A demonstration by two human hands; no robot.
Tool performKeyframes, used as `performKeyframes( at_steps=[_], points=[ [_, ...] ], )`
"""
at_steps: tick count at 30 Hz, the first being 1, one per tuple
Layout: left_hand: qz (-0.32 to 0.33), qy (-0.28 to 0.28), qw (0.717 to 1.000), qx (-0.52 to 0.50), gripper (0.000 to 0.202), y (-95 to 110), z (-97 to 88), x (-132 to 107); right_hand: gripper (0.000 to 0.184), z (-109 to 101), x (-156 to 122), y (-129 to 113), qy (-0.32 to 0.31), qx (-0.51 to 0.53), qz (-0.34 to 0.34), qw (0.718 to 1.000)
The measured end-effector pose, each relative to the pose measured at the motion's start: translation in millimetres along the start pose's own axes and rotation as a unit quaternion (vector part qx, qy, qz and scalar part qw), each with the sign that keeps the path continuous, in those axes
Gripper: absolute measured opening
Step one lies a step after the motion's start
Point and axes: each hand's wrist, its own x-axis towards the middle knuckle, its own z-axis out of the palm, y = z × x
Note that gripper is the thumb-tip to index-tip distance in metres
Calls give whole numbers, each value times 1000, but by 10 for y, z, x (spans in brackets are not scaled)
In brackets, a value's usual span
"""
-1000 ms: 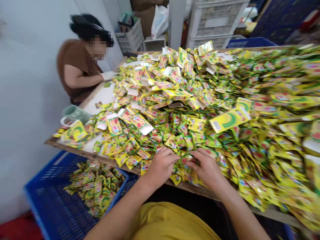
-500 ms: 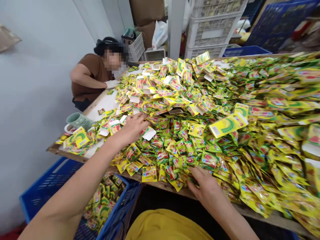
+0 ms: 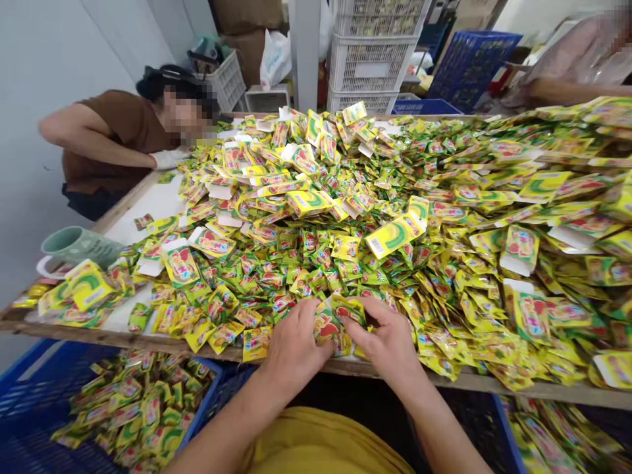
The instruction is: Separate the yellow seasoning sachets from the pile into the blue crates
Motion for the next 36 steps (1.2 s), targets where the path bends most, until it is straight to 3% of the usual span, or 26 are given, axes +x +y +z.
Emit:
performKeyframes(
  at_steps=[6, 9, 11, 14, 18, 21, 23, 26, 29, 32, 34, 36],
  points=[
    [30, 1, 999, -39, 33, 31, 161, -144, 16, -304, 81, -48, -247, -40, -41, 967],
    [15, -23, 991, -130, 24, 57, 194, -261, 19, -362, 98, -118, -314, -20, -47, 948],
    [-14, -56, 972, -227, 26, 48, 209, -346, 19, -332, 64, -115, -276, -21, -16, 961],
    [-56, -120, 917, -375, 22, -9, 229, -455, 13, -233, -33, -50, -200, -26, 22, 979],
    [-98, -170, 833, -517, 29, -85, 240, -533, 12, -126, -167, 18, -246, -48, -33, 968],
    [-121, -182, 793, -569, 40, -97, 232, -550, 6, -100, -245, -8, -275, -106, -95, 951],
    [-128, -187, 784, -577, 41, -93, 231, -554, 12, -73, -290, -37, -300, -115, -111, 941],
    [-146, -172, 800, -556, 36, -93, 240, -552, 25, 9, -356, -34, -331, -99, -93, 934],
    [-154, -158, 803, -554, 34, -106, 232, -545, 23, 70, -418, 41, -288, -37, -56, 955],
    [-170, -161, 776, -585, 36, -114, 175, -558, 19, 50, -486, 135, -141, 71, 33, 987],
    [-197, -166, 729, -634, 33, -109, 117, -580, 23, 27, -545, 177, -92, 150, 140, 974],
    [-224, -189, 663, -689, 31, -102, 63, -593, 27, 35, -608, 188, -123, 233, 241, 934]
  ],
)
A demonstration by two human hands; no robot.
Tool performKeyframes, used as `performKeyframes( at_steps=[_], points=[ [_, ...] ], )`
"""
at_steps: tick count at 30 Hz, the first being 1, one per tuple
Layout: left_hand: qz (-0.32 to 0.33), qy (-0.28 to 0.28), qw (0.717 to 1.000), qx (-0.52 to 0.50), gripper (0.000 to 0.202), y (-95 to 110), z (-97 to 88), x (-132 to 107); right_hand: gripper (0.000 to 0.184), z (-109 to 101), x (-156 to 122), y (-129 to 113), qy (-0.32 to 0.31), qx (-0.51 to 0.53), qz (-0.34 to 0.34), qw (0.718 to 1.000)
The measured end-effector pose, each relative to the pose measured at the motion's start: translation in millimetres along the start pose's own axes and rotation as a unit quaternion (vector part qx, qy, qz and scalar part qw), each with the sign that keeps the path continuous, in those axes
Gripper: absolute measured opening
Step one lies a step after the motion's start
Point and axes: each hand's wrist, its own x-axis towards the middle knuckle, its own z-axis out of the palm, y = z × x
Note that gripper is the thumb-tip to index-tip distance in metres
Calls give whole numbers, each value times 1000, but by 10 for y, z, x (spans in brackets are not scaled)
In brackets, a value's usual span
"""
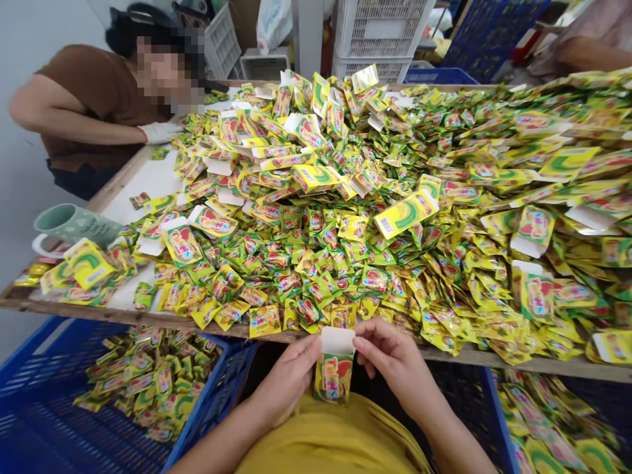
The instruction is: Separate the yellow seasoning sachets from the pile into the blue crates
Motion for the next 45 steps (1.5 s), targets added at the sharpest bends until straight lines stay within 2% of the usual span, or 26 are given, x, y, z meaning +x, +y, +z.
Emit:
performKeyframes(
  at_steps=[2, 4, 6, 8, 10, 13, 15, 17, 21, 24, 27, 30, 32, 34, 37, 40, 42, 45],
  points=[
    [-51, -24, 997, -61, 25, 34, 8, -12, 29, 52, -32, 32, -52, 70, 71, 994],
    [-100, -21, 990, -96, 22, 62, 18, 5, 28, 118, -41, 54, -81, 115, 109, 984],
    [-129, 9, 984, -123, 28, 84, 36, 28, 25, 160, -36, 68, -95, 127, 116, 980],
    [-129, 22, 984, -124, 30, 104, 58, 35, 20, 160, -32, 74, -86, 105, 81, 987],
    [-92, 26, 993, -72, 26, 118, 67, 18, 23, 127, -41, 70, -68, 67, 19, 995],
    [10, 66, 993, 99, 18, 118, 35, -25, 25, 77, -70, 50, -58, 38, -43, 997],
    [70, 94, 971, 209, 16, 104, -3, -42, 21, 74, -84, 38, -52, 44, -38, 997],
    [103, 102, 952, 271, 16, 89, -29, -45, 19, 93, -88, 36, -34, 59, -13, 998],
    [115, 100, 950, 273, 22, 74, -3, -19, 22, 132, -81, 51, -4, 72, 17, 997],
    [125, 97, 947, 279, 17, 80, 17, 19, 21, 115, -74, 63, 5, 46, 6, 999],
    [181, 82, 921, 334, 12, 87, -31, 47, 18, 65, -67, 83, -8, -14, -56, 998],
    [236, 47, 891, 386, 14, 72, -118, 35, 19, 24, -71, 113, -27, -93, -135, 986],
    [242, 26, 886, 395, 21, 40, -164, 5, 17, 19, -92, 140, -25, -137, -174, 975],
    [228, 18, 893, 389, 28, -9, -191, -33, 10, 30, -137, 174, -18, -169, -214, 962],
    [193, -1, 914, 357, 21, -97, -209, -80, 8, 59, -245, 231, -29, -202, -254, 945],
    [166, -23, 923, 347, 15, -173, -219, -87, 13, 69, -325, 260, -51, -243, -251, 936],
    [165, -9, 913, 373, 15, -200, -212, -69, 14, 50, -301, 244, -55, -257, -253, 931],
    [176, 30, 897, 403, 16, -173, -188, -73, 14, -11, -108, 176, -58, -244, -264, 931]
  ],
)
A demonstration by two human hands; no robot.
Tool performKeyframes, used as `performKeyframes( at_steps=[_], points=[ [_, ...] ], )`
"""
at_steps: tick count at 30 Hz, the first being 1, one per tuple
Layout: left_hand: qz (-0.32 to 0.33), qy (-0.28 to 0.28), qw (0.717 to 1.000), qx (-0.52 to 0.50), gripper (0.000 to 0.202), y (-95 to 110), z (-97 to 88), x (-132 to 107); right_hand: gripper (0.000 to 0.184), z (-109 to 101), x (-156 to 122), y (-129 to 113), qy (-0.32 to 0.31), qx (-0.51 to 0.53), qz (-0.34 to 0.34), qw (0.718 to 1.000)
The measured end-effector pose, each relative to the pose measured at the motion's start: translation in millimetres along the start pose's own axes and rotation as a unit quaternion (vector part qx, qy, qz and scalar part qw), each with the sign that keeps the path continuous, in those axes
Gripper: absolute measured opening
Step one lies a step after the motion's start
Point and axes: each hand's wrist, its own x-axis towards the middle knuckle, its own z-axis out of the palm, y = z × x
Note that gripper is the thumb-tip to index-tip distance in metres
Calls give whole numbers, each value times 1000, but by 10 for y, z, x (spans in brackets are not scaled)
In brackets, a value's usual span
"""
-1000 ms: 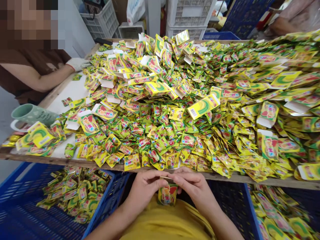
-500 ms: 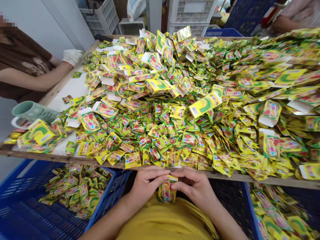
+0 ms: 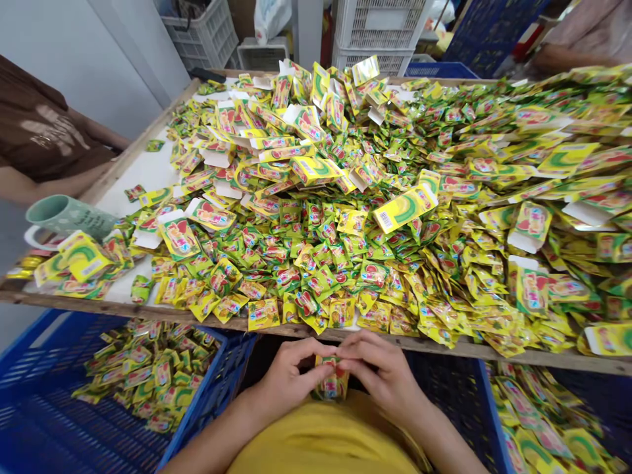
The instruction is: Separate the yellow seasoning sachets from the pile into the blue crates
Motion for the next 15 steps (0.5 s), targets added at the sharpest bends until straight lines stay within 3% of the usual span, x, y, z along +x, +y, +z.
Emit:
performKeyframes(
  at_steps=[2, 4, 6, 8, 10, 12, 15],
  points=[
    [-11, 47, 999, 3, 22, 35, -98, -58, 17, -55, 180, 90, 32, -43, -3, 999],
    [-42, 115, 992, 9, 28, 12, -335, -210, 24, -89, 343, 189, 61, -143, 6, 988],
    [-90, 181, 978, 44, 30, -125, -723, -470, 27, -108, 441, 266, 54, -232, 18, 971],
    [-142, 230, 954, 130, 34, -376, -1204, -807, 16, -128, 470, 302, 31, -254, 20, 966],
    [-189, 253, 913, 257, 40, -660, -1658, -1137, 8, -148, 479, 291, 36, -202, 35, 978],
    [-179, 291, 877, 337, 41, -854, -1961, -1344, 17, -136, 530, 252, 64, -83, 88, 991],
    [-144, 328, 848, 391, 32, -781, -2017, -1248, 31, -8, 733, 203, 99, 92, 166, 977]
  ],
)
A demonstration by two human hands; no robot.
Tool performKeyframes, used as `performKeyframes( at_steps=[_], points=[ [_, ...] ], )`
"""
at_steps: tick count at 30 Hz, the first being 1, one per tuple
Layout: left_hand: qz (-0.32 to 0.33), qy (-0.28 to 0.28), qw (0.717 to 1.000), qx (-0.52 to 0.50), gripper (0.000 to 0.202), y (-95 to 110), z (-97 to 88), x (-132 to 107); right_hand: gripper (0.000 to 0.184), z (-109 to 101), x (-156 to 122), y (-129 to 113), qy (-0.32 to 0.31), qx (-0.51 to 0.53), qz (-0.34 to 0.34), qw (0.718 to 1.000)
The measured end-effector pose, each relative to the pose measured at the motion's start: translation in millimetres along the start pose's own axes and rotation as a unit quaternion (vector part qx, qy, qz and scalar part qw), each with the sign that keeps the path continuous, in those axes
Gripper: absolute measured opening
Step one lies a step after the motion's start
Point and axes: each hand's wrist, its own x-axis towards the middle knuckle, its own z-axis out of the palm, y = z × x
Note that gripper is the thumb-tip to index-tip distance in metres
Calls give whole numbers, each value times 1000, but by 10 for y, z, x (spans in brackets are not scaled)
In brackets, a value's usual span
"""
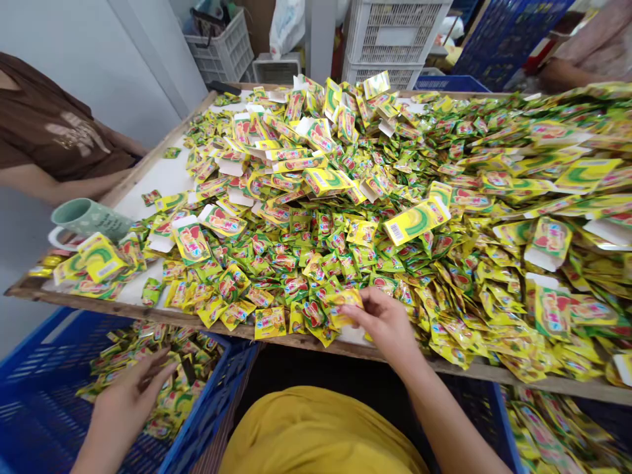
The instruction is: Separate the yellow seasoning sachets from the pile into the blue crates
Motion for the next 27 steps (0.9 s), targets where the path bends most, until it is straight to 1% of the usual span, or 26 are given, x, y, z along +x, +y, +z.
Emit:
performKeyframes(
  at_steps=[1, 2, 3, 5, 7, 8, 10, 11, 12, 13, 14, 16, 17, 18, 19, 20, 21, 22, 23, 24, 25, 26, 27],
  points=[
    [24, 21, 999, 2, 29, 191, 3, 55, 32, 80, 67, -13, 7, 15, 6, 1000],
    [65, 44, 997, -4, 27, 440, 12, 119, 33, 156, 133, -17, 25, 0, 1, 1000],
    [116, 57, 991, -23, 24, 725, 24, 190, 32, 221, 190, -14, 50, -34, -8, 998],
    [211, 52, 973, -80, 18, 1329, 59, 346, 33, 296, 266, -6, 99, -122, -20, 987],
    [299, 14, 944, -136, 15, 1906, 113, 507, 33, 302, 280, -14, 105, -187, -28, 976],
    [343, -10, 926, -159, 15, 2177, 154, 586, 29, 292, 267, -26, 95, -209, -38, 973],
    [427, -64, 882, -190, 17, 2702, 281, 734, 16, 283, 219, -57, 85, -232, -80, 966],
    [461, -84, 862, -196, 17, 2965, 371, 799, 14, 295, 190, -70, 88, -236, -107, 962],
    [486, -96, 847, -193, 17, 3230, 478, 854, 15, 317, 162, -78, 94, -232, -135, 959],
    [499, -98, 841, -182, 16, 3494, 601, 899, 20, 347, 135, -79, 96, -222, -158, 957],
    [502, -91, 844, -164, 20, 3752, 732, 933, 26, 376, 109, -74, 93, -208, -173, 958],
    [489, -69, 863, -110, 46, 4214, 994, 981, 35, 394, 55, -47, 78, -169, -177, 966],
    [480, -62, 871, -84, 57, 4400, 1107, 1002, 35, 364, 23, -27, 73, -146, -170, 972],
    [472, -59, 877, -65, 61, 4546, 1197, 1024, 32, 298, -14, -5, 71, -126, -160, 976],
    [466, -59, 881, -53, 59, 4645, 1257, 1047, 26, 193, -55, 17, 73, -108, -146, 981],
    [461, -60, 884, -49, 52, 4695, 1285, 1069, 18, 52, -101, 38, 78, -86, -127, 985],
    [458, -59, 886, -49, 45, 4697, 1281, 1084, 12, -117, -149, 54, 88, -55, -104, 989],
    [454, -61, 887, -56, 37, 4652, 1249, 1086, 12, -301, -197, 62, 103, -18, -75, 992],
    [445, -72, 890, -70, 29, 4567, 1196, 1070, 17, -487, -243, 58, 124, 33, -48, 991],
    [432, -97, 892, -93, 21, 4449, 1128, 1033, 22, -658, -284, 40, 164, 87, -28, 982],
    [415, -133, 892, -124, 17, 4309, 1056, 973, 26, -800, -316, 6, 214, 129, -19, 968],
    [394, -179, 887, -160, 17, 4153, 987, 892, 29, -905, -338, -43, 266, 158, -26, 951],
    [372, -227, 879, -196, 20, 3992, 929, 795, 31, -967, -348, -103, 306, 174, -43, 935]
  ],
)
